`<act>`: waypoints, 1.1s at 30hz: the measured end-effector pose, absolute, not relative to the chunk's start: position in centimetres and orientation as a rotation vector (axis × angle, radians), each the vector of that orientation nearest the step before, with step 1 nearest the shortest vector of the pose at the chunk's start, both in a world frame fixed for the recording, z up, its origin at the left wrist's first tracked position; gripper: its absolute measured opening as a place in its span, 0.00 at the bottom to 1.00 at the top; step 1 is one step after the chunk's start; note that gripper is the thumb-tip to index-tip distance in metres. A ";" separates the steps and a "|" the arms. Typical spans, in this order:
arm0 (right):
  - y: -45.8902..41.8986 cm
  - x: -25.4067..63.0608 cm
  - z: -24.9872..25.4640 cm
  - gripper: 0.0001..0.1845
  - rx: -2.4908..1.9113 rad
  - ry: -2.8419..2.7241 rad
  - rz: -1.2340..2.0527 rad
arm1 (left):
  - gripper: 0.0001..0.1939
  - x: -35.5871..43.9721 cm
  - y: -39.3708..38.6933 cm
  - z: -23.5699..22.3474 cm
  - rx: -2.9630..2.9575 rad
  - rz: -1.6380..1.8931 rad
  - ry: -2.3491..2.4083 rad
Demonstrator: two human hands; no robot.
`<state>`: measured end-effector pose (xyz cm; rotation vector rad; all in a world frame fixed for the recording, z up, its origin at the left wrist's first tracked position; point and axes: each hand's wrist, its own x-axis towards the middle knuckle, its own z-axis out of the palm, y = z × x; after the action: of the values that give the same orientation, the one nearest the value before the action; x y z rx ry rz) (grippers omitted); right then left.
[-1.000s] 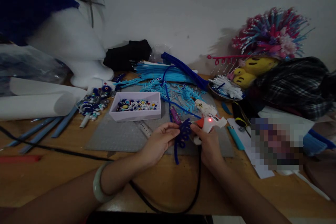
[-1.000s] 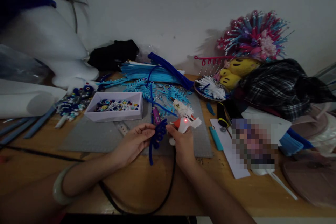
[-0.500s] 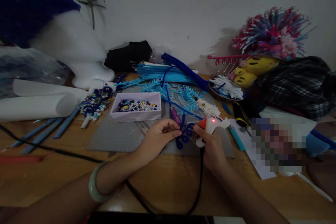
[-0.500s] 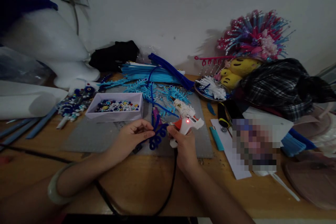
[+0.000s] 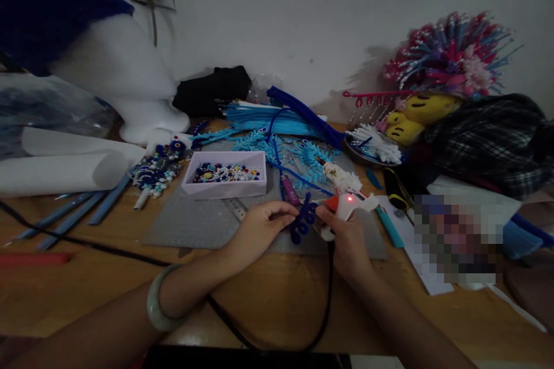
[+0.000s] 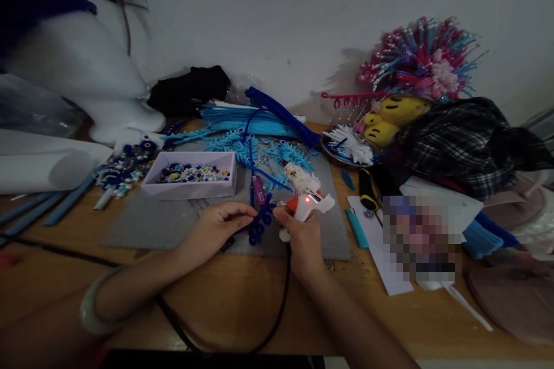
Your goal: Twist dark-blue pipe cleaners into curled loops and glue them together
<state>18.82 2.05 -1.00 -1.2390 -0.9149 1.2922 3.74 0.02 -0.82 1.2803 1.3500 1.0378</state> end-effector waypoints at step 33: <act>2.9 20.2 -0.1 0.15 -1.289 -1.050 1.354 | 0.09 3.7 -0.4 -0.2 1.072 0.973 1.214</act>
<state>20.16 2.92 -0.11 -1.2887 -1.0500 1.3540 3.68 -0.44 -0.23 1.0715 1.2140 0.9735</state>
